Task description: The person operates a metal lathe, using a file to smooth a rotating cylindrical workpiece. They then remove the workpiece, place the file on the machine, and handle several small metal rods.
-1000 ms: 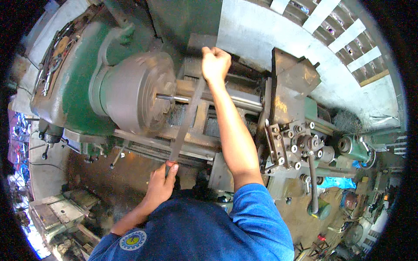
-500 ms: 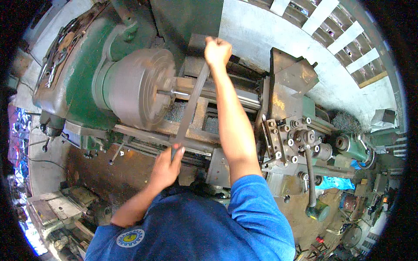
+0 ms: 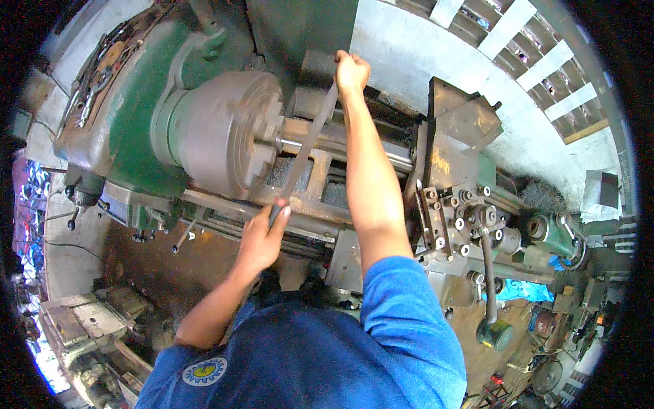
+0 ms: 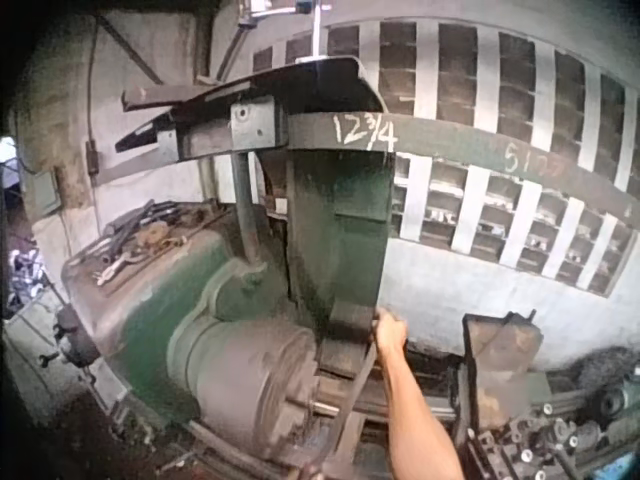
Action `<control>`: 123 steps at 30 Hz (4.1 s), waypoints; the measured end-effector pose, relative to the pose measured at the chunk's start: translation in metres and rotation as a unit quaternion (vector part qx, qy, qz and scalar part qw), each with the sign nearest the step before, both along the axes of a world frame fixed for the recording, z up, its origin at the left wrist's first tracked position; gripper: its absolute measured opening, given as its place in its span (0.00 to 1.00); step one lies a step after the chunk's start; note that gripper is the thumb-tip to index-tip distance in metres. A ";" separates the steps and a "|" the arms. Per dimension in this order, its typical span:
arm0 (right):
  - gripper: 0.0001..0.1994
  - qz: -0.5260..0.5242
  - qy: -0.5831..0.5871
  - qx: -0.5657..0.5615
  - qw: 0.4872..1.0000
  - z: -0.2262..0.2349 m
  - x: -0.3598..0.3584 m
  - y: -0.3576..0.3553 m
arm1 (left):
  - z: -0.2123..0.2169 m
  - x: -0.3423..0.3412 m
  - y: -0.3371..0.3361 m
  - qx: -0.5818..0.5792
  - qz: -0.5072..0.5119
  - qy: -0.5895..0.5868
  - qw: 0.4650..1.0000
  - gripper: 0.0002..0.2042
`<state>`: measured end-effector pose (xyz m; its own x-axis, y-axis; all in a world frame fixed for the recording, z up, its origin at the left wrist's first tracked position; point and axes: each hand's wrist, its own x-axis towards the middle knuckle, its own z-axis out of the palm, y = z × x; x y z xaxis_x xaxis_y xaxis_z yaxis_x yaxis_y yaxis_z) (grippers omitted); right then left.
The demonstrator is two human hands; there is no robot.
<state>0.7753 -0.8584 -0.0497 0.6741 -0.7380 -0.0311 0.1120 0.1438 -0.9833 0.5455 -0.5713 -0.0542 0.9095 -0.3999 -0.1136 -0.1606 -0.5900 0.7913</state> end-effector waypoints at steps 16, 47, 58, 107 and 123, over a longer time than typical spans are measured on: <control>0.09 0.052 -0.028 0.175 0.983 -0.027 0.007 0.014 | 0.032 -0.012 0.001 0.012 0.003 0.077 0.997 0.16; 0.13 0.092 -0.021 0.197 0.976 -0.031 0.002 0.037 | 0.042 -0.038 0.005 0.019 -0.010 0.065 0.998 0.18; 0.09 0.008 0.014 0.022 1.000 -0.073 0.006 0.024 | 0.047 -0.029 0.016 0.029 -0.015 0.069 0.997 0.19; 0.17 -0.034 0.072 -0.016 0.997 -0.068 -0.047 0.065 | 0.046 -0.056 0.076 -0.035 0.026 0.306 0.951 0.15; 0.17 -0.026 0.180 -0.211 0.960 -0.042 -0.044 0.051 | 0.015 -0.049 0.063 -0.163 0.062 0.431 0.885 0.23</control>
<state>0.7313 -0.8079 -0.0920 0.6370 -0.7689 0.0544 -0.2495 -0.2724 -0.9293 0.4961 -0.5085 -0.0393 0.5802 -0.4429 -0.6836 0.6360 -0.2780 0.7199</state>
